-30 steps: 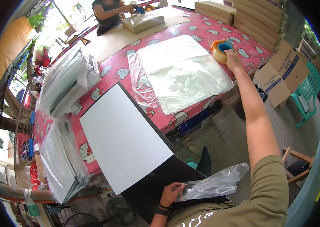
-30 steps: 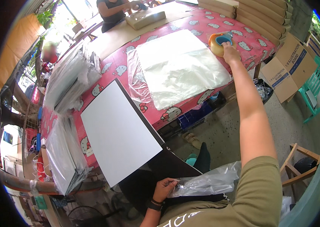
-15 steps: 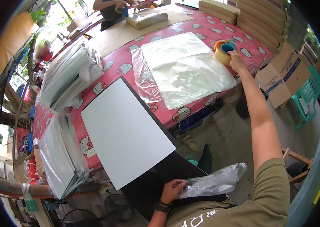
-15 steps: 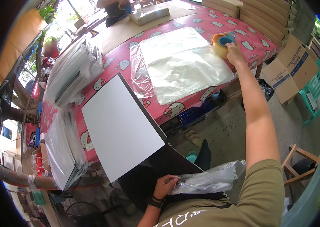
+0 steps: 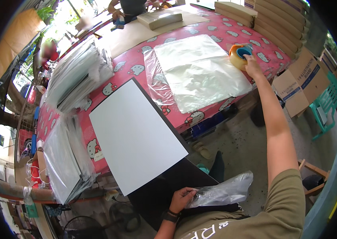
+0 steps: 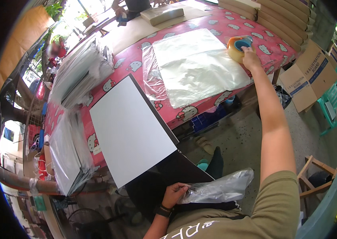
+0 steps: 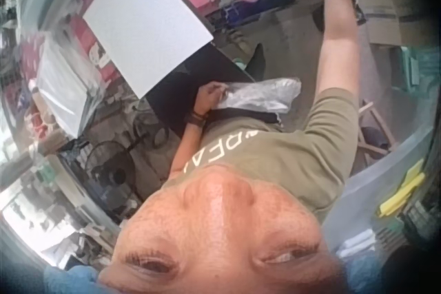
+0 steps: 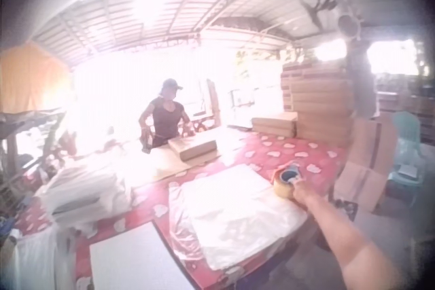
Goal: The person places black and white rectangular boards into individual plastic sleeves, smoothing the sleeves and stacking the finished items one by one.
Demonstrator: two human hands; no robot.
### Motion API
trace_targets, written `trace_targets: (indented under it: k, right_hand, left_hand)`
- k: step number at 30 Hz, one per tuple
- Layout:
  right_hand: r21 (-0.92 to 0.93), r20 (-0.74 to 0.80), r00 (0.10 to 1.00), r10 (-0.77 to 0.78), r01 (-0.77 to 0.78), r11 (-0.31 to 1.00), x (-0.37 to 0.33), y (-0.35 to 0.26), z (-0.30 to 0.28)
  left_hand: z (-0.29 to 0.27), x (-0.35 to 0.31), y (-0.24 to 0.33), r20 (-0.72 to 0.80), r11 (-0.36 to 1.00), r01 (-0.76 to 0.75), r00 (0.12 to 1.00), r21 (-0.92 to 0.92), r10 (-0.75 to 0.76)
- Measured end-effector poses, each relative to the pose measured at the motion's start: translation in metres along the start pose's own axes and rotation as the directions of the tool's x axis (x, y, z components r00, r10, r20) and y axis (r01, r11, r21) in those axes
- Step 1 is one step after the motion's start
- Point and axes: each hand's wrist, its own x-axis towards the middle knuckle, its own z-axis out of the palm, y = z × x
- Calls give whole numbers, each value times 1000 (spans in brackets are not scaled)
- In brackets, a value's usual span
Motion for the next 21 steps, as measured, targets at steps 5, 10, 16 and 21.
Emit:
trace_targets:
  k: [5, 10, 16, 21]
  right_hand:
    - [541, 276, 961, -35, -125, 832, -74, -75, -52]
    - [497, 865, 195, -462, -454, 740, -222, -139, -24]
    - [690, 673, 696, -252, -466, 553, -314, -224, 108]
    - [717, 549, 786, -285, -267, 644, -303, -239, 124]
  left_hand:
    - [-4, -6, -9, -58, 999, -50, 997, 18, 51]
    - [-1, 0, -10, -22, 998, -67, 998, 2, 67]
    - [7, -14, 21, -186, 987, -103, 979, -123, 80]
    - [-21, -45, 22, -430, 930, -304, 882, -208, 192]
